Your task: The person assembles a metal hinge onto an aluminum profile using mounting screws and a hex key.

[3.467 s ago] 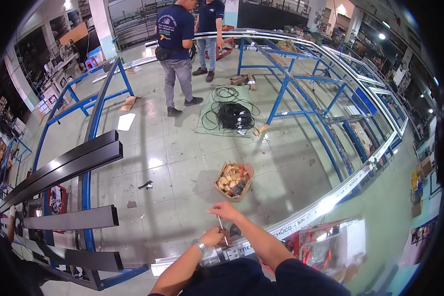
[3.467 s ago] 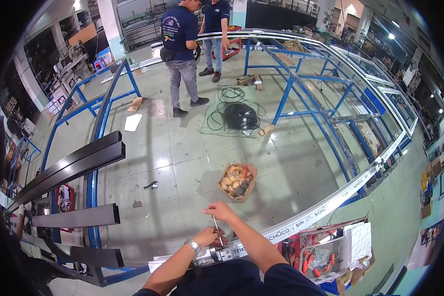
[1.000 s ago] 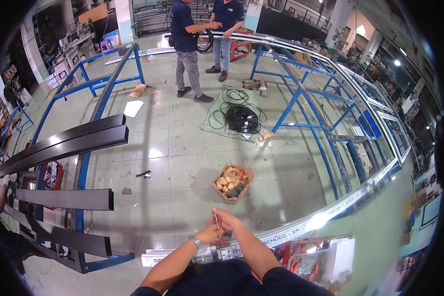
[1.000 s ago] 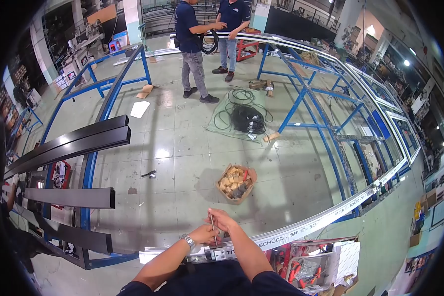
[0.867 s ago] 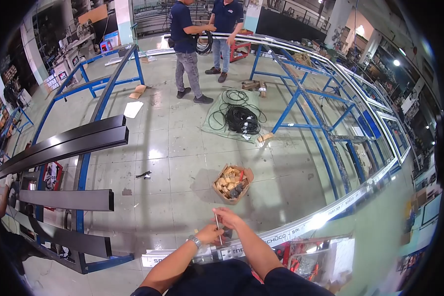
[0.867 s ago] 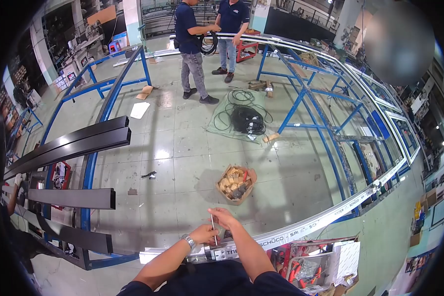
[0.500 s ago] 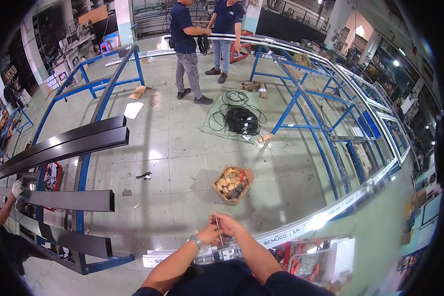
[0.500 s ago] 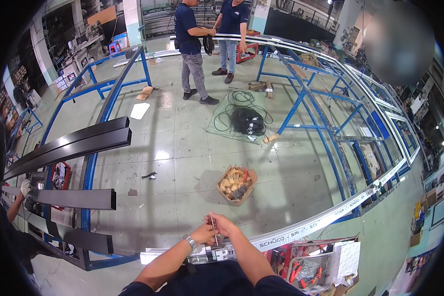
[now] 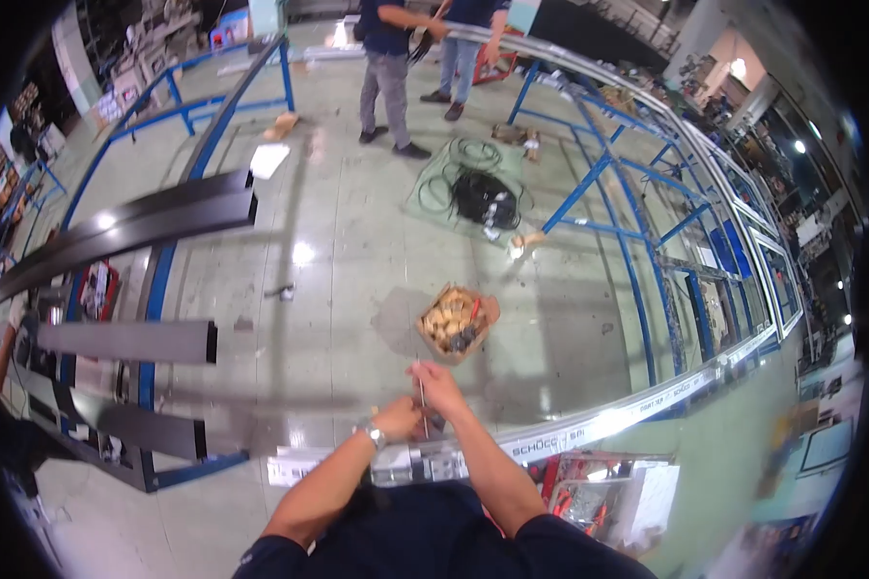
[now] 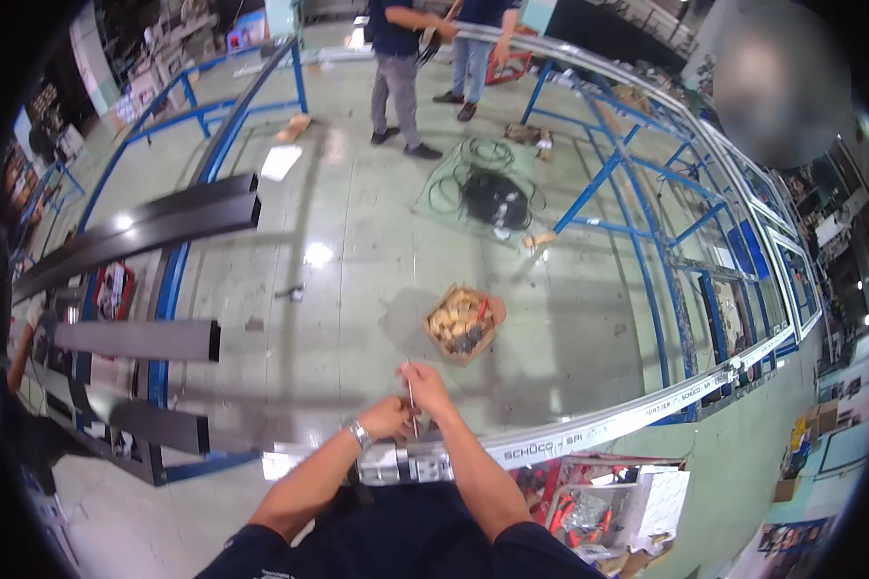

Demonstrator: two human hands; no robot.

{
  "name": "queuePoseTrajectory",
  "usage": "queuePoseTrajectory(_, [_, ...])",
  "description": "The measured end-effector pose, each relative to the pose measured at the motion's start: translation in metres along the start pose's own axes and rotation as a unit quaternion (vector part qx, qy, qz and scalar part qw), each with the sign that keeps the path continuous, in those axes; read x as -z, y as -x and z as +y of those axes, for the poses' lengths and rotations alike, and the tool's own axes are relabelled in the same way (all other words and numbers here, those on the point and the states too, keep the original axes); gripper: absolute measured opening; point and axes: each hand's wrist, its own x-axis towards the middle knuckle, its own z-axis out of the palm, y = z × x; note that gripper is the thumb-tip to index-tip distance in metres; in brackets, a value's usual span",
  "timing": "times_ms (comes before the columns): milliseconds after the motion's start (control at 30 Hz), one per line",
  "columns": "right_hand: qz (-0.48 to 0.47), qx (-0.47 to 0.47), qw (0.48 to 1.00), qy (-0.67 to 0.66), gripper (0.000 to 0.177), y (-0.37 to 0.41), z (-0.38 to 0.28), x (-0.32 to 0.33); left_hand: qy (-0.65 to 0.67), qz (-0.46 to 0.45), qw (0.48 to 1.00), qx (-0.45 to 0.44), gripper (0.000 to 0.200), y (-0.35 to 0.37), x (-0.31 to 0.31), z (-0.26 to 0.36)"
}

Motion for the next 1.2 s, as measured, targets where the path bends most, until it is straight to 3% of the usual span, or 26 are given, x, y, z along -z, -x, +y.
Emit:
queuePoseTrajectory(33, [0.005, 0.014, 1.000, 0.017, 0.033, -0.005, 0.000, -0.004, -0.046, 0.011, 0.998, -0.043, 0.028, -0.007, 0.009, -0.013])
queuePoseTrajectory(67, [-0.001, 0.042, 0.998, 0.041, 0.032, -0.003, -0.016, -0.007, -0.057, 0.018, 0.998, -0.028, 0.028, -0.007, 0.018, -0.014])
queuePoseTrajectory(100, [-0.022, 0.056, 0.998, 0.031, 0.031, -0.013, -0.006, -0.011, -0.157, -0.012, 0.987, -0.010, 0.028, 0.018, 0.032, 0.015])
queuePoseTrajectory(133, [-0.046, 0.017, 0.999, 0.004, 0.029, -0.011, -0.013, -0.017, -0.043, -0.013, 0.999, 0.021, 0.026, 0.032, 0.041, 0.018])
queuePoseTrajectory(167, [-0.064, 0.047, 0.997, 0.006, 0.031, -0.011, -0.021, -0.025, -0.015, 0.002, 1.000, -0.004, 0.025, 0.027, 0.054, -0.005])
queuePoseTrajectory(367, [-0.148, 0.002, 0.988, -0.053, 0.024, -0.010, -0.032, -0.070, -0.083, 0.033, 0.996, 0.007, 0.025, 0.072, 0.092, -0.009])
queuePoseTrajectory(667, [-0.232, -0.078, 0.969, -0.030, 0.023, -0.004, -0.015, -0.089, 0.025, 0.063, 0.998, 0.000, 0.029, 0.084, 0.088, -0.050])
queuePoseTrajectory(867, [-0.263, -0.091, 0.960, -0.030, 0.025, -0.011, -0.021, -0.102, -0.074, 0.111, 0.991, -0.009, 0.023, 0.097, 0.099, -0.050])
queuePoseTrajectory(1033, [-0.281, -0.100, 0.954, -0.038, 0.025, -0.017, -0.024, -0.116, -0.081, 0.148, 0.985, -0.028, 0.025, 0.107, 0.105, -0.050])
queuePoseTrajectory(1167, [-0.303, -0.113, 0.945, -0.049, 0.027, -0.018, 0.002, -0.120, -0.141, 0.161, 0.976, -0.044, 0.026, 0.106, 0.103, -0.067])
queuePoseTrajectory(1200, [-0.302, -0.101, 0.947, -0.035, 0.028, -0.017, 0.007, -0.121, -0.168, 0.154, 0.974, -0.013, 0.027, 0.104, 0.102, -0.070])
